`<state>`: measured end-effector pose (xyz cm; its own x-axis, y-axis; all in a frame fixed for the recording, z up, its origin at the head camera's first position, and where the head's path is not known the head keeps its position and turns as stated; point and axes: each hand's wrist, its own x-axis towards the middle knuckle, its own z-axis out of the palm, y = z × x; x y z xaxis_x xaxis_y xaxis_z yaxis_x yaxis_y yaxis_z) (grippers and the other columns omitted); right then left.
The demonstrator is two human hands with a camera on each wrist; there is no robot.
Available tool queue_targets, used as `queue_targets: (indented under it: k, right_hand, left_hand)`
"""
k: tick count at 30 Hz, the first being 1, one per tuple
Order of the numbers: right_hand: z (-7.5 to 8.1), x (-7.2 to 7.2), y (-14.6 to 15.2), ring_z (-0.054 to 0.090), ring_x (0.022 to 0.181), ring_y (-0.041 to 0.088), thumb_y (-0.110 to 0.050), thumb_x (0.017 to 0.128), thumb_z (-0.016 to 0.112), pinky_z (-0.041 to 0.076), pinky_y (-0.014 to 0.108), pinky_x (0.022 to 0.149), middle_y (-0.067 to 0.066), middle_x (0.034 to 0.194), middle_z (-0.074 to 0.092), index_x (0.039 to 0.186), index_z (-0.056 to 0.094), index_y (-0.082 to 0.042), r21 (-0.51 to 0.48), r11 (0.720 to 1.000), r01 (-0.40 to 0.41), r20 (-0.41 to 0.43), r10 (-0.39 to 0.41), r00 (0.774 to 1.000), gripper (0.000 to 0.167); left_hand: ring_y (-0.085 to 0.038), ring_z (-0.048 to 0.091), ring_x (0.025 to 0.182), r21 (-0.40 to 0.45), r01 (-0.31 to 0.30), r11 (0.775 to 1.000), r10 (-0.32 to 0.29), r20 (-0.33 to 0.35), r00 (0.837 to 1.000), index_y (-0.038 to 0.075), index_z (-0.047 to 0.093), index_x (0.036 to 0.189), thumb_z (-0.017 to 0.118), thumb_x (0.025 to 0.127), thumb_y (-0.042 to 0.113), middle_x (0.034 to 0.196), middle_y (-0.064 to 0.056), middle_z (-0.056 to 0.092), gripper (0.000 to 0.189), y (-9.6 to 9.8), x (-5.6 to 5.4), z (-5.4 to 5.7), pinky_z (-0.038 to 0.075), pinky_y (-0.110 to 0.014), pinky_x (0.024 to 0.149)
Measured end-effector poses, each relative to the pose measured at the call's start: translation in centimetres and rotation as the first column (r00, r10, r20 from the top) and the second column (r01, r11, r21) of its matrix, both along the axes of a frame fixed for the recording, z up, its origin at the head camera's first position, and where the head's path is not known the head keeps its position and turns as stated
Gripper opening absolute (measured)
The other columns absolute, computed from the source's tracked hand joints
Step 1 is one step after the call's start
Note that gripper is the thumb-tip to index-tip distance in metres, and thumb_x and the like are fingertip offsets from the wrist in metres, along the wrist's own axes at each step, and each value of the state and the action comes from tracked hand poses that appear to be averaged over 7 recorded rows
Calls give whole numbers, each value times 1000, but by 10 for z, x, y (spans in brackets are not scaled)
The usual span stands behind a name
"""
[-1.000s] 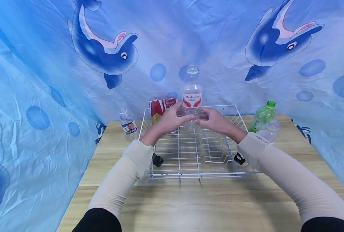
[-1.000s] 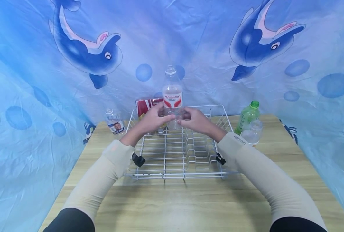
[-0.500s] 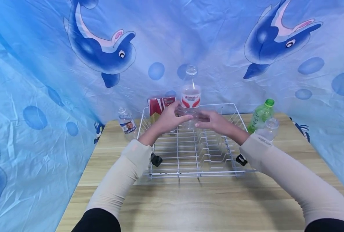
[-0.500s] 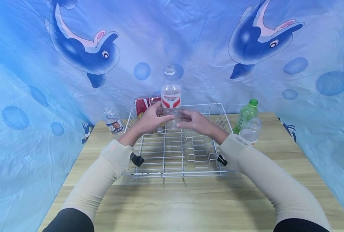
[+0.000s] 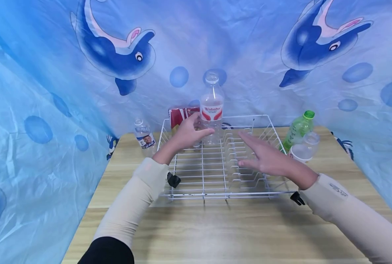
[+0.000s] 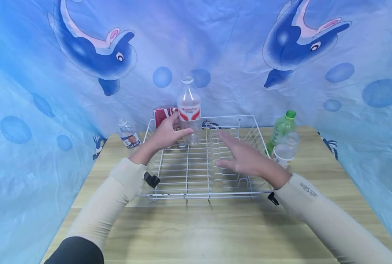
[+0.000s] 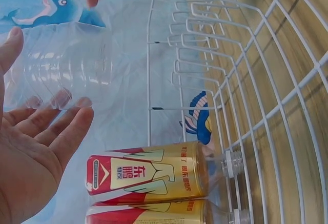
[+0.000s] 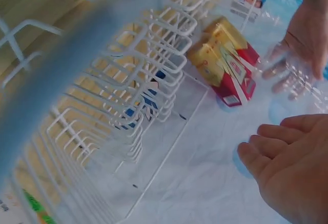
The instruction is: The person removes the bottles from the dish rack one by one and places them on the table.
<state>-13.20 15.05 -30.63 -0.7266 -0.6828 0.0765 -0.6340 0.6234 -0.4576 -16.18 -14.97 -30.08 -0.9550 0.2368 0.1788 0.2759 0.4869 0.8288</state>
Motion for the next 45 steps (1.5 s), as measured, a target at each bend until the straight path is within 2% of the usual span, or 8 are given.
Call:
queue_targets:
  k: [4, 10, 15, 19, 23, 29, 36, 45]
  right_hand:
    - [-1, 7, 12, 18, 150, 41, -62, 94, 59, 19, 60, 118, 15, 167, 12, 163, 8, -12, 41, 998, 43, -30, -42, 999, 100]
    - [-11, 16, 33, 13, 151, 41, -54, 95, 64, 19, 64, 117, 17, 167, 14, 163, 13, -10, 57, 995, 81, -46, -78, 996, 96]
    - [-24, 23, 53, 14, 150, 45, -51, 94, 66, 21, 66, 115, 23, 165, 16, 161, 17, -3, 41, 990, 137, -82, -133, 988, 96]
    - [-35, 24, 69, 12, 150, 47, -47, 94, 68, 19, 67, 115, 27, 163, 16, 159, 20, 1, 4, 981, 194, -64, -194, 979, 94]
    - [-48, 24, 83, 8, 150, 48, -44, 95, 69, 16, 68, 115, 31, 162, 15, 159, 20, 1, -16, 971, 238, -55, -238, 970, 93]
    - [-67, 26, 96, 10, 148, 51, -42, 93, 71, 19, 72, 111, 34, 161, 13, 158, 24, 2, -27, 955, 297, -64, -298, 953, 92]
    - [-75, 26, 95, 11, 144, 58, -42, 96, 68, 22, 77, 105, 34, 162, 1, 160, 16, 0, -34, 952, 305, 21, -304, 952, 93]
    - [-81, 36, 103, 6, 144, 60, -33, 96, 69, 20, 81, 101, 25, 165, -12, 162, 13, -4, -117, 952, 283, 85, -274, 958, 91]
  left_hand:
    - [-18, 61, 115, 13, 4, 1000, -4, 0, 1000, 19, 50, 142, 79, 84, 50, 130, 2, 60, 72, -4, -1, 0, 54, -42, 93]
    - [-19, 61, 116, 7, 10, 1000, -10, 13, 1000, 20, 49, 142, 79, 83, 54, 130, 1, 60, 73, -5, 1, 1, 54, -44, 94]
    - [-20, 60, 118, -21, -21, 1000, 21, -6, 1000, 21, 49, 142, 78, 83, 56, 132, 0, 60, 74, -9, 4, 4, 54, -47, 94]
    - [-22, 59, 122, -3, -25, 1000, 25, -17, 1000, 20, 48, 144, 78, 84, 54, 137, -2, 59, 75, -13, 6, 6, 53, -47, 97]
    - [-23, 58, 124, 2, -35, 999, 35, -19, 999, 20, 47, 147, 78, 84, 53, 139, -2, 57, 77, -19, 8, 6, 51, -47, 99]
    - [-24, 57, 124, 17, -24, 1000, 24, -18, 1000, 19, 43, 150, 78, 86, 49, 142, -3, 55, 79, -33, 13, 9, 51, -47, 99]
    - [-23, 56, 126, 27, -74, 997, 74, -5, 997, 17, 42, 150, 78, 85, 52, 143, -4, 55, 81, -57, 21, 11, 49, -47, 102]
    - [-27, 56, 125, 51, -119, 992, 121, -29, 992, 20, 40, 152, 77, 89, 40, 144, -6, 55, 76, -83, 39, 15, 50, -52, 99]
